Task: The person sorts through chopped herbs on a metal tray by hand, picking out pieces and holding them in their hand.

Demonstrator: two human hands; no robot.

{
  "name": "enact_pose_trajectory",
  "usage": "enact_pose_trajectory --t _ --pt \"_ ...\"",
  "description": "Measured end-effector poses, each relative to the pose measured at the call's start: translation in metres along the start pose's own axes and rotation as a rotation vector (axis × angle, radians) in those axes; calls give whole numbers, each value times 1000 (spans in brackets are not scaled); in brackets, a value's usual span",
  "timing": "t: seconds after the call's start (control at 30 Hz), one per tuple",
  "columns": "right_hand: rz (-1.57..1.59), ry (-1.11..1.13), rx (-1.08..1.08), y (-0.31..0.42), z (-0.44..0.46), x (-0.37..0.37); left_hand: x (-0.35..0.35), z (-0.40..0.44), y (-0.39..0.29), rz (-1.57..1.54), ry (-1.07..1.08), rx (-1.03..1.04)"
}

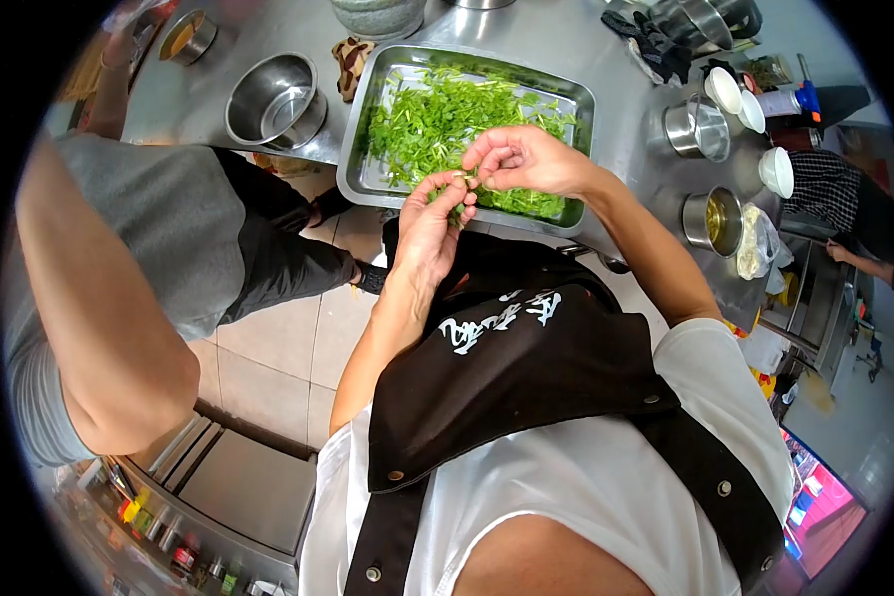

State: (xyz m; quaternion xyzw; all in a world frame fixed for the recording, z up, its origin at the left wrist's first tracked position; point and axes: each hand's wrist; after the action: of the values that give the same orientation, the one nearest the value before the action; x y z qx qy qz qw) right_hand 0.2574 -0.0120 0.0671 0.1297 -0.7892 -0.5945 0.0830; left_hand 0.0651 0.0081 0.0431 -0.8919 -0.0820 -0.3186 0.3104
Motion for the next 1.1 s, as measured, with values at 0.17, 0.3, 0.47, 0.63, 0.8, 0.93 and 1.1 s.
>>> enact_pose_trajectory --t 0.17,0.3,0.47,0.63,0.8,0.93,1.1 --pt "-18 72 33 -7 -6 2 2 -1 0 -7 5 3" --pt "-59 75 -23 -4 -15 1 -7 1 5 47 14 -12" --pt "-302 -245 -49 -29 -16 -42 -25 -2 7 14 34 -76" --pt "-719 -365 -39 -42 -11 -53 -44 -10 8 -86 119 -107" --pt "-973 -351 -109 -43 1 -41 -53 -16 7 -106 97 -118" --pt "-953 -224 -258 -52 13 -14 -57 -15 8 -100 81 -123" --pt "-1051 -276 103 -42 14 -23 -58 -18 5 -104 62 -109"
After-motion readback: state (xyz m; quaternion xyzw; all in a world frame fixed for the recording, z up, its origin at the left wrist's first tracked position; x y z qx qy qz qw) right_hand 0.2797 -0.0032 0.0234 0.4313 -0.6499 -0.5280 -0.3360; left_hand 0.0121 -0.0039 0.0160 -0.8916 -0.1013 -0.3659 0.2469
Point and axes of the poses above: each hand's wrist, its own z-axis towards the middle knuckle, its own x-axis out of the palm, y = z × x, and after that the axes turned 1 degree about -y, right-handed
